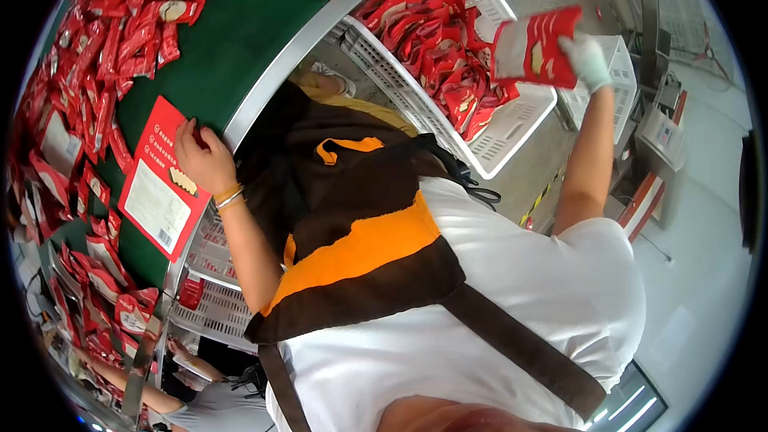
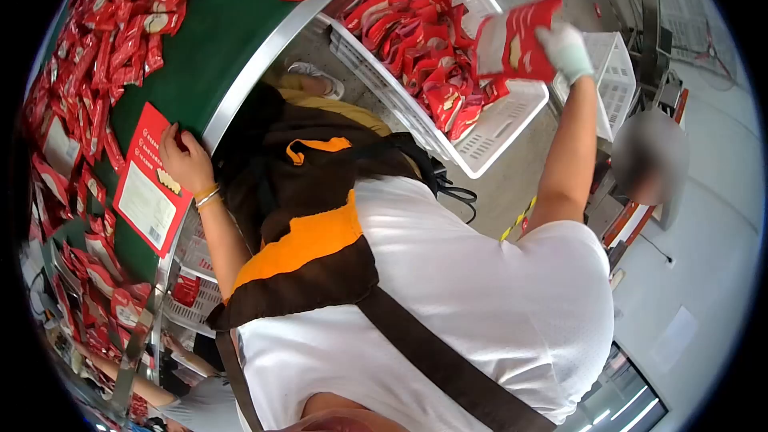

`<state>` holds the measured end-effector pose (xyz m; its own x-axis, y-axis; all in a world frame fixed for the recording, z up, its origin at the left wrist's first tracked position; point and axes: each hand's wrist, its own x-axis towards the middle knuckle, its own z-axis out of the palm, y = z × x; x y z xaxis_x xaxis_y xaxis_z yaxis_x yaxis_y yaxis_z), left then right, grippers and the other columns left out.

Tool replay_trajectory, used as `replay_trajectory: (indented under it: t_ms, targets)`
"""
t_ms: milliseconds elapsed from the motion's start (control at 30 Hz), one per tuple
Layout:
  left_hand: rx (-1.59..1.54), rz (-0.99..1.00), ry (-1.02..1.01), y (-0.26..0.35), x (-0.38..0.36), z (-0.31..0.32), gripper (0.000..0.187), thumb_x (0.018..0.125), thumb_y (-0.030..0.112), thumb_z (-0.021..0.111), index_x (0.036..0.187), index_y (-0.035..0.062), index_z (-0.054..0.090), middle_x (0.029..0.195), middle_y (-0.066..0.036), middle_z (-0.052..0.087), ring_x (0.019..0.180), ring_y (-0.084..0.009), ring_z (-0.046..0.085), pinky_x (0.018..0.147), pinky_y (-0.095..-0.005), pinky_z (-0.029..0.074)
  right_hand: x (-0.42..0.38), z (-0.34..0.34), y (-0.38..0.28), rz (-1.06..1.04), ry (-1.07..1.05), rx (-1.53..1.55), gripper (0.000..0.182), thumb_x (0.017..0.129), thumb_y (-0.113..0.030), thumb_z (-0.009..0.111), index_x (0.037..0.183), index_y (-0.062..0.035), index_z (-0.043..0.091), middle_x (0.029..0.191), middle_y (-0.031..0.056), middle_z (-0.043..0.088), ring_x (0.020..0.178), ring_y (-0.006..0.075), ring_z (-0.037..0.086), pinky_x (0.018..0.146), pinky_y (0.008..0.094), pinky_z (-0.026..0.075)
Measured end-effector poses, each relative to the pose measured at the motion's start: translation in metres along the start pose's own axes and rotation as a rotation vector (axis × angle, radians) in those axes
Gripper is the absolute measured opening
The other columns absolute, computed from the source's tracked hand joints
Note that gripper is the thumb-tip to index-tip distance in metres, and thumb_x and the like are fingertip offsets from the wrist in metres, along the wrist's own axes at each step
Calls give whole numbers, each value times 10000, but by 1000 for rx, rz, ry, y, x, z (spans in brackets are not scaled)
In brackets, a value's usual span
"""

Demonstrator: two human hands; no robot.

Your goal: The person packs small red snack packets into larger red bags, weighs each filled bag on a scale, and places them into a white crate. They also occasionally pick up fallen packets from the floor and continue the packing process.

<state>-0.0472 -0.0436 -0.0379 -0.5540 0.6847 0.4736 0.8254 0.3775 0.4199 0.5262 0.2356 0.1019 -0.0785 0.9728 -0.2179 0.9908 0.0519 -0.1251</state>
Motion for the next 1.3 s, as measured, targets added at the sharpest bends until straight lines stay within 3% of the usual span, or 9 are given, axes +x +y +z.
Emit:
replay_trajectory:
  t_ms: [333, 500, 600, 767, 900, 967, 1100, 1233, 1300]
  targets:
    - [-2, -36, -55, -5, -2, 4, 214, 864, 72, 595, 1041, -33, 651, 1105, -176, 630, 1032, -335, 597, 922, -412, 474, -120, 124, 153, 449, -101, 191, 322, 831, -329, 583, 825, -18, 668, 857, 228, 661, 876, 381, 642, 783, 434, 503]
    - [24, 15, -41, -9, -3, 5, 221, 866, 75, 589, 1048, -37, 643, 1103, -180, 631, 1037, -341, 590, 919, -416, 471, -128, 369, 212, -252, -524, -771, 224, 870, -232, 547, 834, -76, 704, 888, 168, 708, 802, 342, 694, 727, 477, 560]
    - [54, 85, -69, -6, 0, -1, 238, 857, 81, 571, 1053, -43, 625, 1075, -206, 635, 1015, -378, 584, 919, -449, 456, -149, 392, 119, 52, -531, -254, 341, 917, -338, 489, 1004, -57, 661, 941, 210, 692, 873, 381, 672, 776, 495, 535]
    - [129, 89, -177, 5, -3, -18, 409, 887, 202, 587, 1236, -10, 566, 1286, -207, 556, 1222, -370, 502, 1058, -481, 362, -87, 358, 48, 117, -584, -87, 578, 941, -531, 470, 1136, -12, 636, 1019, 265, 667, 1013, 430, 623, 873, 480, 498]
    - [240, 0, -215, 14, -16, -24, 517, 887, 286, 601, 1346, 67, 507, 1445, -131, 448, 1369, -333, 370, 1125, -569, 222, -36, 226, -80, -198, -67, 626, 452, 834, -158, 711, 1240, -3, 585, 1218, 235, 609, 1146, 363, 584, 993, 402, 460]
    - [255, -13, -210, 12, -23, -26, 562, 881, 298, 615, 1374, 69, 473, 1465, -135, 427, 1383, -335, 353, 1138, -576, 192, -8, 172, -142, -519, 406, 490, 635, 788, -159, 748, 1356, -57, 485, 1300, 191, 532, 1215, 360, 503, 1032, 426, 417]
    - [172, -67, -169, 14, -37, -34, 561, 873, 262, 631, 1366, 47, 471, 1477, -152, 401, 1382, -357, 345, 1141, -578, 184, 34, 108, -242, -705, 601, 354, 754, 735, -234, 783, 1400, -115, 447, 1400, 192, 449, 1300, 374, 404, 1076, 490, 345]
    - [50, -133, -138, 19, -52, -42, 502, 887, 194, 615, 1338, 20, 481, 1455, -188, 407, 1366, -388, 354, 1128, -571, 222, 102, 123, -297, -676, 615, -27, 636, 800, -321, 685, 1380, -156, 483, 1443, 120, 447, 1321, 327, 407, 1089, 571, 272]
    - [-22, -108, -95, 25, -54, -42, 482, 884, 167, 617, 1320, 5, 493, 1443, -200, 415, 1349, -393, 374, 1126, -537, 252, 114, 106, -320, -704, 515, -176, 335, 838, -291, 623, 1138, -140, 633, 1214, 90, 634, 1197, 257, 546, 1024, 537, 363]
